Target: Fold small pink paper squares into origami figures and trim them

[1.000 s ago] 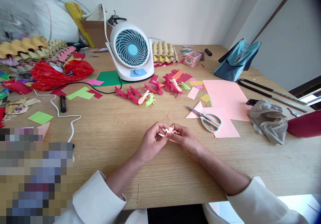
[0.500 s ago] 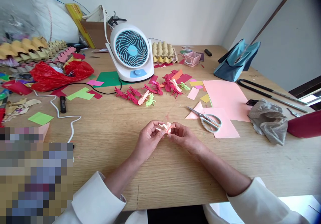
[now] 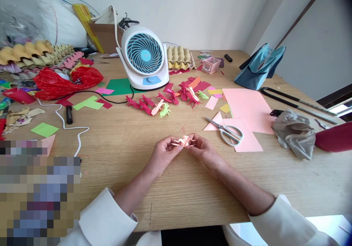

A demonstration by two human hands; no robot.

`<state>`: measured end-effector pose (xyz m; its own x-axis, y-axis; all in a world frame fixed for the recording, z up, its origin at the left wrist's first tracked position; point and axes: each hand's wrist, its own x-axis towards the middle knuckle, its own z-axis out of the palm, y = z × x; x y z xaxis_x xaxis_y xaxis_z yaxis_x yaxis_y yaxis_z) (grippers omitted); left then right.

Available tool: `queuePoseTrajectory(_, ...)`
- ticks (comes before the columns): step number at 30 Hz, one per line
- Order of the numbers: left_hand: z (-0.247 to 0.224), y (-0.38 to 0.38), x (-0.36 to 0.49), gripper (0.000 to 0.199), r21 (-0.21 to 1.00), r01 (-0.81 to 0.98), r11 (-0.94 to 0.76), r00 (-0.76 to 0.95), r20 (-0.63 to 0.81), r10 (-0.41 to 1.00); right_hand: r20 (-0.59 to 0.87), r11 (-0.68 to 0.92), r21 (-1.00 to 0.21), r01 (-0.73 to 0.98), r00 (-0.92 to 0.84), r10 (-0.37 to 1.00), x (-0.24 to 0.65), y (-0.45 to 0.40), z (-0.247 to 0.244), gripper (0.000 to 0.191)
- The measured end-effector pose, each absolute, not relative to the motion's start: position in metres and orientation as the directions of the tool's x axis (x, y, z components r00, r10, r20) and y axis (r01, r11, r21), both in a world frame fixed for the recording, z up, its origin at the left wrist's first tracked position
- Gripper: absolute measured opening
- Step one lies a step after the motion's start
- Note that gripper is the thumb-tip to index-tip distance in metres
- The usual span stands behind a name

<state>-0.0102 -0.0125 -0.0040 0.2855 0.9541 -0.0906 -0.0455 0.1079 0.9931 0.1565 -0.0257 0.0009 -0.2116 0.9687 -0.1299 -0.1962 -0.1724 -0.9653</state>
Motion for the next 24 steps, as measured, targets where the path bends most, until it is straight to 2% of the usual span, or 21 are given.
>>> queuePoseTrajectory(5, 0.001, -0.014, -0.009, 0.022, 0.994, -0.061, 0.094, 0.316, -0.070, 0.946, -0.116, -0.158, -0.974, -0.165, -0.238, 0.964, 0.156, -0.026, 0.000, 0.026)
queuePoseTrajectory(10, 0.003, -0.015, -0.007, 0.026, 0.993, -0.096, 0.068, 0.378, -0.027, 0.926, -0.102, -0.159, -0.964, -0.214, -0.258, 0.961, 0.154, -0.027, -0.001, 0.030)
queuePoseTrajectory(24, 0.000, -0.010, -0.012, 0.023, 0.995, -0.074, 0.067, 0.356, -0.037, 0.934, -0.048, -0.090, -0.978, -0.189, -0.219, 0.975, 0.157, -0.022, -0.010, 0.033)
